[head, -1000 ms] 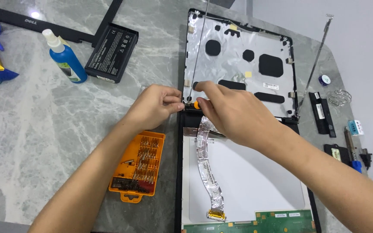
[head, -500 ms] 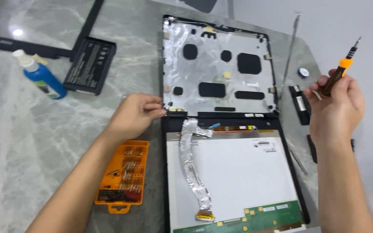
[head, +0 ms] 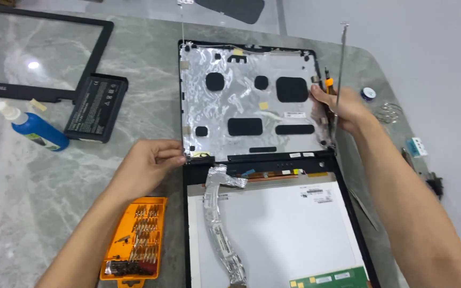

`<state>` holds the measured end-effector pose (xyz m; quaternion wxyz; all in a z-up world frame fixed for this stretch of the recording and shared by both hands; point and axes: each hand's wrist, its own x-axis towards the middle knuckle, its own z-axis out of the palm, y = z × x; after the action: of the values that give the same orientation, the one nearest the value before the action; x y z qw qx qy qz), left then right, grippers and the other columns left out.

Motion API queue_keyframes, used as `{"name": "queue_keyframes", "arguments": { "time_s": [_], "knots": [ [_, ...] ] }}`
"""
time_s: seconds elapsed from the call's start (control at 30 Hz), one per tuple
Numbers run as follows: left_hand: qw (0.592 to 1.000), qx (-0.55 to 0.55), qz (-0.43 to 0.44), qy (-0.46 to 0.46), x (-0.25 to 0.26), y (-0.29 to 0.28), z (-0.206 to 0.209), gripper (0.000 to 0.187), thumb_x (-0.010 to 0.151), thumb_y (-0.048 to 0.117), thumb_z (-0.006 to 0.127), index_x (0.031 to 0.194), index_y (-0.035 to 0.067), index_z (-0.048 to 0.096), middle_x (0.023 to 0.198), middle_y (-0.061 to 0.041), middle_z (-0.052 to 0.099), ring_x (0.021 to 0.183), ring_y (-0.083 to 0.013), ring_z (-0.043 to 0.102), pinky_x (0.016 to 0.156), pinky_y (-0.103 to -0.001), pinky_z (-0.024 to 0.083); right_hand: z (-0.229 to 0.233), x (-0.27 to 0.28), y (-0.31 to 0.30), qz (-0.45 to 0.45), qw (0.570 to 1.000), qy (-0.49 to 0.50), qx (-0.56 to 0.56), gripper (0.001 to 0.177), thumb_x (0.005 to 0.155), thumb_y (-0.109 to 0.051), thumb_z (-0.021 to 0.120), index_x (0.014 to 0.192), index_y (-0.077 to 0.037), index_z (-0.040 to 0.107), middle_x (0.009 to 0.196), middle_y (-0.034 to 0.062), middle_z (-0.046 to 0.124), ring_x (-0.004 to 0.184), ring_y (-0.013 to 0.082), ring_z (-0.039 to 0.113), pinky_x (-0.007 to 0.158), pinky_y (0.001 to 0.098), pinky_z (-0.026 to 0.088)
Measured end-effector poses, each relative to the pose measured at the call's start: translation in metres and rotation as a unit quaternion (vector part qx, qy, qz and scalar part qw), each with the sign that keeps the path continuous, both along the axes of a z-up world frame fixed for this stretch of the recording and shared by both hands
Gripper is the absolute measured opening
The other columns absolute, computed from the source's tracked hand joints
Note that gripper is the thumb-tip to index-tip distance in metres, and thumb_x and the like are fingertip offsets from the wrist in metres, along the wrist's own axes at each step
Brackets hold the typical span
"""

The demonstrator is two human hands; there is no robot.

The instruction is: The person works on a disassembled laptop, using a screwdriver to remove screws from the screen bezel and hinge area. They also use tweezers to handle small components and manipulate ribbon cables and connectors near the display panel.

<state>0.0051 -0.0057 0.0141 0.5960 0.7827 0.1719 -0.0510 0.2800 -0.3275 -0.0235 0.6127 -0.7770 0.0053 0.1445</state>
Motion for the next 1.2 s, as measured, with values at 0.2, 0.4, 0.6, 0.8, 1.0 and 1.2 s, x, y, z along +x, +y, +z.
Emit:
{"name": "queue_keyframes", "arguments": {
  "time_s": [0.2, 0.4, 0.6, 0.8, 1.0, 1.2],
  "knots": [
    [0.999, 0.038, -0.014, 0.001, -0.003, -0.004, 0.010, 0.045, 0.082, 0.003, 0.065, 0.125, -0.008, 0.056, 0.109, -0.022, 0.071, 0.102, -0.0246, 0.066, 0.088, -0.040, 0.054, -0.024, 0.024, -0.017, -0.020, 0.998, -0.029, 0.053, 0.034, 0.084, -0.034, 0.081, 0.093, -0.005, 0.066, 0.077, 0.0034, 0.065, 0.070, 0.0137, 0.071, 0.065, 0.0270, 0.060],
    [0.991, 0.129, -0.013, 0.005, -0.007, -0.011, 0.024, 0.039, 0.083, 0.006, 0.065, 0.121, -0.002, 0.063, 0.109, -0.021, 0.071, 0.103, -0.0333, 0.067, 0.085, -0.042, 0.054, -0.027, 0.033, -0.024, -0.005, 0.994, -0.082, 0.079, 0.030, 0.086, -0.034, 0.081, 0.089, -0.008, 0.068, 0.077, 0.0008, 0.066, 0.071, 0.0092, 0.068, 0.067, 0.0232, 0.058],
    [0.986, 0.151, 0.022, -0.072, -0.006, -0.009, 0.015, 0.036, 0.076, 0.002, 0.073, 0.111, -0.004, 0.068, 0.096, -0.020, 0.074, 0.090, -0.0330, 0.071, 0.073, -0.039, 0.056, 0.012, -0.015, 0.002, -0.014, 0.995, -0.072, 0.063, 0.032, 0.082, -0.035, 0.083, 0.080, -0.007, 0.067, 0.068, 0.0007, 0.063, 0.063, 0.0094, 0.067, 0.058, 0.0217, 0.056],
    [0.980, 0.146, 0.059, -0.117, -0.004, -0.006, -0.003, 0.037, 0.074, 0.004, 0.077, 0.110, 0.000, 0.069, 0.091, -0.017, 0.074, 0.083, -0.0260, 0.071, 0.069, -0.036, 0.056, 0.000, -0.010, -0.001, -0.006, 0.996, -0.088, 0.018, 0.035, 0.082, -0.038, 0.083, 0.077, -0.007, 0.067, 0.063, 0.0003, 0.061, 0.058, 0.0079, 0.064, 0.054, 0.0204, 0.053],
    [0.988, 0.102, 0.030, -0.113, -0.003, -0.012, -0.003, 0.027, 0.076, 0.003, 0.074, 0.103, 0.005, 0.074, 0.086, -0.014, 0.072, 0.078, -0.0192, 0.066, 0.065, -0.031, 0.054, 0.034, -0.053, 0.018, 0.023, 0.990, -0.118, -0.068, 0.035, 0.084, -0.029, 0.078, 0.062, -0.008, 0.061, 0.049, -0.0011, 0.049, 0.045, 0.0056, 0.048, 0.042, 0.0160, 0.034],
    [0.989, 0.082, 0.020, -0.118, -0.002, -0.013, -0.008, 0.027, 0.074, 0.001, 0.075, 0.101, 0.003, 0.075, 0.084, -0.012, 0.068, 0.077, -0.0171, 0.062, 0.063, -0.028, 0.053, 0.022, -0.047, 0.018, 0.040, 0.979, -0.164, -0.113, 0.031, 0.082, -0.025, 0.079, 0.063, -0.007, 0.061, 0.048, -0.0016, 0.046, 0.044, 0.0066, 0.045, 0.043, 0.0167, 0.030]
  ]
}}
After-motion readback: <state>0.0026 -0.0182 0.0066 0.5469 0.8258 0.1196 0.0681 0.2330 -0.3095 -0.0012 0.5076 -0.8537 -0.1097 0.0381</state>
